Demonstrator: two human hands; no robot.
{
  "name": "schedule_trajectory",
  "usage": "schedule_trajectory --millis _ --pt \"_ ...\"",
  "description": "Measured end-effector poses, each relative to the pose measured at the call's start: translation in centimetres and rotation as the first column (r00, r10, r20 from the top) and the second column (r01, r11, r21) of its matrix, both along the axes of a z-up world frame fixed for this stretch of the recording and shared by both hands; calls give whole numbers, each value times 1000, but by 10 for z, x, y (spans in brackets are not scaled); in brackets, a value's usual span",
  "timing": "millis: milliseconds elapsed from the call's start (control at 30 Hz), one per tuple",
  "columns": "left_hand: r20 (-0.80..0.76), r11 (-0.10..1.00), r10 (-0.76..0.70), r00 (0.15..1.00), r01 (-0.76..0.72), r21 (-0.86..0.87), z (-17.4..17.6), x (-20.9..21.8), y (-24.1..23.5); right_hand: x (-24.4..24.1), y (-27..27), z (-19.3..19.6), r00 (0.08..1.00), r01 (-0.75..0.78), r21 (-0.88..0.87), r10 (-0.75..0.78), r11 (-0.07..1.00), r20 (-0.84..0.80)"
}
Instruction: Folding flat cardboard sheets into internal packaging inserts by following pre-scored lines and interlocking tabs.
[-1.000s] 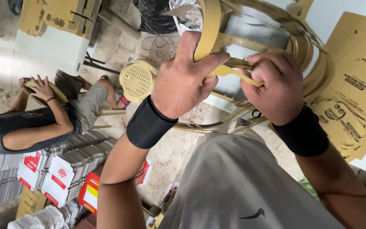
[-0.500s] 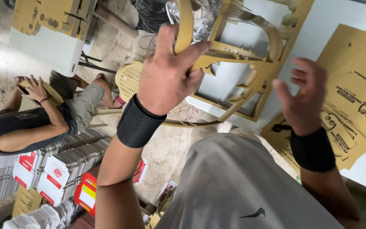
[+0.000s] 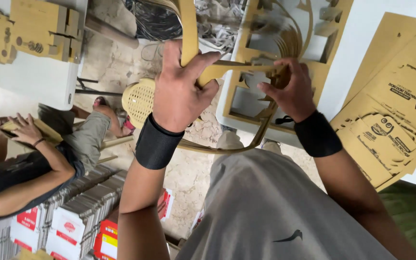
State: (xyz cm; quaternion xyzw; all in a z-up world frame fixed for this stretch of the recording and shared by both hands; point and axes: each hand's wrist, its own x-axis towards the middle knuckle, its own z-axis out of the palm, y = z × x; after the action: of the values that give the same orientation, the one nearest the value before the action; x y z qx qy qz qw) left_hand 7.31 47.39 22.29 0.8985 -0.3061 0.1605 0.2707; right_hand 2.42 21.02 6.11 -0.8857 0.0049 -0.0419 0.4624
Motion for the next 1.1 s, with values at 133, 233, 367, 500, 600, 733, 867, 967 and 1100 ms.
schedule_trajectory --millis 133,233,367,500,600,733,867,967,1100 --pt "-23 999 -47 999 47 -16 -5 29 19 15 34 -5 983 137 69 -127 988 -132" --pt "-19 996 -87 996 87 -16 -13 46 35 12 43 -23 989 109 74 -101 991 -106" --pt "-85 992 -129 988 127 -23 -18 72 48 22 49 9 953 225 -38 -228 974 -201" --pt "-65 989 -143 988 140 -36 -25 93 46 25 40 72 920 245 -104 -265 964 -290" --pt "-124 998 -62 990 65 23 -23 104 32 25 9 71 949 247 -184 -276 951 -154" --pt "-18 991 11 1000 -8 132 -47 119 9 26 -44 60 959 259 -552 -144 793 244" --pt "-249 984 66 966 -22 174 -68 110 -12 15 -56 89 974 226 -776 -154 588 167" --pt "-428 990 48 903 13 138 -65 99 -22 -1 -61 94 983 171 -762 -162 625 87" --pt "-464 975 134 876 -31 222 -89 103 -41 -12 -85 72 972 216 -771 -210 599 109"
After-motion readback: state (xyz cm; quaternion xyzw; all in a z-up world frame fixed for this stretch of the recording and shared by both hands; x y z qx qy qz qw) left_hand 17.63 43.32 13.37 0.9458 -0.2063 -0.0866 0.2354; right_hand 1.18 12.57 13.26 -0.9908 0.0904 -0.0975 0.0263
